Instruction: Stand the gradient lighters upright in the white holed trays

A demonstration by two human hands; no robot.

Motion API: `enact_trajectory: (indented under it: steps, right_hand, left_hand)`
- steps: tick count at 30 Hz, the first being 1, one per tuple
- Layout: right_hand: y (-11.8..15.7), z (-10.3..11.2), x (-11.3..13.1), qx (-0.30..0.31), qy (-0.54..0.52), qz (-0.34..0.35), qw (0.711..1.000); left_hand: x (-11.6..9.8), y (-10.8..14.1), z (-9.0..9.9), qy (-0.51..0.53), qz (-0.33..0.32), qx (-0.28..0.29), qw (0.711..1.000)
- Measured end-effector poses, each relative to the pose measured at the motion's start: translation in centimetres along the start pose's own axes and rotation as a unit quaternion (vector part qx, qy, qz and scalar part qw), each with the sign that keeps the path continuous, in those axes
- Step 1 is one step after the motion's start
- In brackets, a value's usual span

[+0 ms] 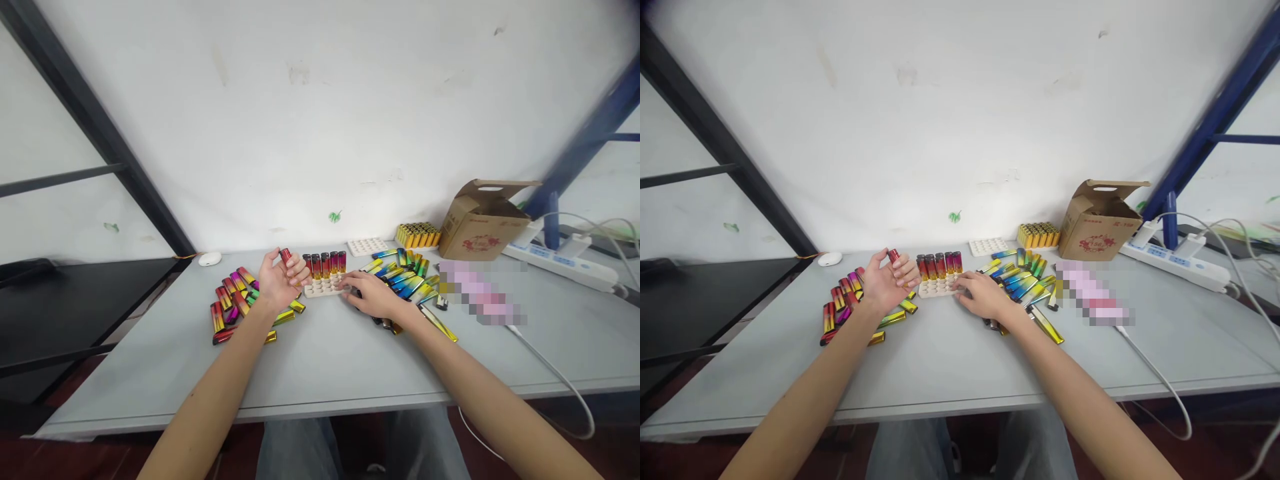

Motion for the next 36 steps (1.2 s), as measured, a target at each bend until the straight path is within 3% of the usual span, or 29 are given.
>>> enact_trajectory:
  steps: [5, 18, 27, 36]
  right_hand:
    - [0.0, 0.0, 0.1, -0.002, 0.001, 0.002, 1.000]
    - [0.0, 0.0, 0.2, -0.022, -0.016, 0.005, 1.000]
    - [0.0, 0.1, 0.3, -0.020, -0.015, 0.008, 1.000]
    - [0.1, 0.1, 0.3, -0.021, -0.011, 0.009, 1.000]
  left_hand:
    - [0.7, 0.0, -0.2, -0.001, 0.010, -0.011, 1.000]
    - [1.8, -0.1, -0.8, -0.016, -0.038, -0.061, 0.997]
    - [2.1, -0.4, -0.8, 0.000, -0.037, -0.025, 0.999]
    - [2.7, 0.0, -0.8, -0.051, 0.033, 0.008, 0.998]
Point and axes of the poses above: each hand's wrist, its own y-axis away from the middle knuckle, its own z-axis out of the back of the hand, x = y × z, the point moved 1 cm from there along -y, towards the middle knuckle, and after that the axes turned 6 degrees about -x, right-handed, at the moved point
